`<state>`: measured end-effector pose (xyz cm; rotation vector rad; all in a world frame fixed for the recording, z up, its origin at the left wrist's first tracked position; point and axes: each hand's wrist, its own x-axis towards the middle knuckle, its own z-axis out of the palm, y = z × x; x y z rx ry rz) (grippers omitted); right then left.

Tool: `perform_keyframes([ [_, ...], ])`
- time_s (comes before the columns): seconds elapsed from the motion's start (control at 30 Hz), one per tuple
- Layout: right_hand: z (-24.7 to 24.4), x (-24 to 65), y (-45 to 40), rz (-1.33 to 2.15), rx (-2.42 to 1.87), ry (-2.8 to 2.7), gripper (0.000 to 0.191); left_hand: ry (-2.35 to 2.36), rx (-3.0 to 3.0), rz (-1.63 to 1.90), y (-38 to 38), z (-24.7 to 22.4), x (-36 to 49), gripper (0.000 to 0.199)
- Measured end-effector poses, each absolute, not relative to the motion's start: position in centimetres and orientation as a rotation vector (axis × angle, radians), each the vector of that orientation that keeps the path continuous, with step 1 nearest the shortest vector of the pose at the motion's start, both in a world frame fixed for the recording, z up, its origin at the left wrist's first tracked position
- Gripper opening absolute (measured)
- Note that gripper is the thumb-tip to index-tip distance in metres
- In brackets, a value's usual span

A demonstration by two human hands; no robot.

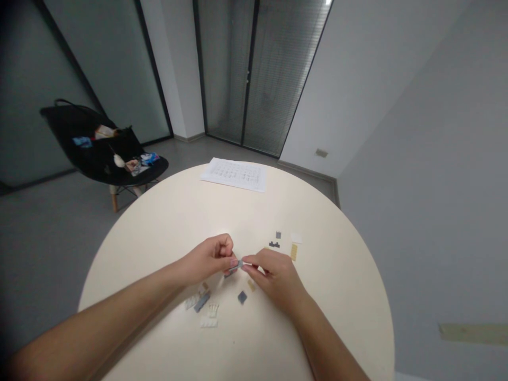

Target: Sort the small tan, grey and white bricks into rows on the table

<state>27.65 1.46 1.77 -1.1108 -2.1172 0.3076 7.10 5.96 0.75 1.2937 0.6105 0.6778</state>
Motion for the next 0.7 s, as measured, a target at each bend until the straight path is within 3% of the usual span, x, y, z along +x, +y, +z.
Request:
perform_keyframes([
  [0.53, 3.1, 27.3, 1.0, 0.572, -1.134, -2.191, 0.014, 0.611, 1.237, 0.586, 6.0, 0.5, 7.2, 0.040],
  [0.7, 2.6, 27.1, 0.6, 0.637, -1.200, -2.083, 0.004, 0.641, 1.257, 0.551, 6.0, 0.7, 7.2, 0.036],
])
